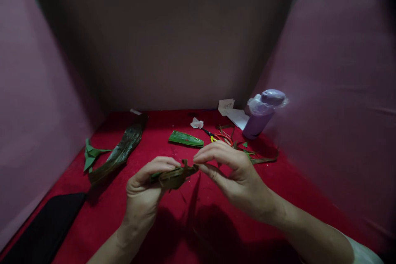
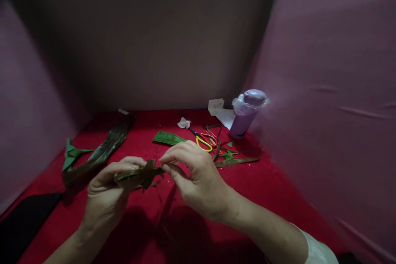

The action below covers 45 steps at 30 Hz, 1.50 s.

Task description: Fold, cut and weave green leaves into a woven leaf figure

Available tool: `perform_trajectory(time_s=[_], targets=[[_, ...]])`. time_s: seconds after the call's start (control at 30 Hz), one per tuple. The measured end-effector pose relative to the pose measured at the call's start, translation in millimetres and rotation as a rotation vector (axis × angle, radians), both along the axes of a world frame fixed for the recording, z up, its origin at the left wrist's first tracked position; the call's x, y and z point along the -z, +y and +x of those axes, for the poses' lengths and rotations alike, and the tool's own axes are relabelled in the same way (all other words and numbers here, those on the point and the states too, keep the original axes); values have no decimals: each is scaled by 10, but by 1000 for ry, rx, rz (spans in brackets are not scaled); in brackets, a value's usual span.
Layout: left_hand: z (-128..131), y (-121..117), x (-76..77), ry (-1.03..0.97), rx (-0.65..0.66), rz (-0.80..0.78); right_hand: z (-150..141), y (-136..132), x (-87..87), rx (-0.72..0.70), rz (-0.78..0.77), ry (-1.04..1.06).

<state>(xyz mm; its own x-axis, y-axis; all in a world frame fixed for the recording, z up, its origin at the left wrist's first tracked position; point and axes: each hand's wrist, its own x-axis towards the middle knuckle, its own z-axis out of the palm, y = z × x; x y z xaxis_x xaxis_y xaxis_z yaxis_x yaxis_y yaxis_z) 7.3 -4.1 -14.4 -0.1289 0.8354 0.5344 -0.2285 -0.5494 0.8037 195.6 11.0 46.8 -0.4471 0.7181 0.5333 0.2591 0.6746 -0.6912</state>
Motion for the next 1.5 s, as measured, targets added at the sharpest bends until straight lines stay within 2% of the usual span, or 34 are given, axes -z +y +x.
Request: perform_trajectory(time_s=[0.1, 0.2, 0.3, 0.5, 0.73, 0.8, 0.87, 1.03, 1.17, 1.23, 1.3, 1.4, 1.5], targets=[[-14, 22, -27, -121, 44, -97, -13, 22, 16, -34, 37, -30], [-27, 17, -52, -118, 89, -75, -20, 27, 22, -45, 79, -41], [-33, -11, -76, 2, 115, 25, -14, 21, 7, -50, 160, -67], [-88, -125, -138, 314, 39, 324, 26, -18, -25, -29, 460, -185], [-122, -217, -121, 467, 3, 449, 121, -49, 76, -57, 634, -208], [-112, -231, -127, 480, 17, 457, 139, -57, 81, -71, 627, -189], [-103, -235, -147, 447, 25, 434, 155, -61, 65, -93, 558, -138], [-109, -187, -174, 272, 81, 324, 181, -36, -33, -66, 212, 69], [-108, -135, -154, 146, 126, 231, 164, -12, -96, -202, 103, -2], [-92, -117, -157, 88, 154, 182, 149, -14, -103, -237, 100, -22], [-69, -103, -171, 26, 171, 148, 137, -26, -91, -209, 131, -35], [-44, -83, -182, -34, 166, 81, 122, -49, -48, -96, 221, -94], [-46, -66, -160, -40, 188, 41, 97, -61, 4, 31, 410, -129]])
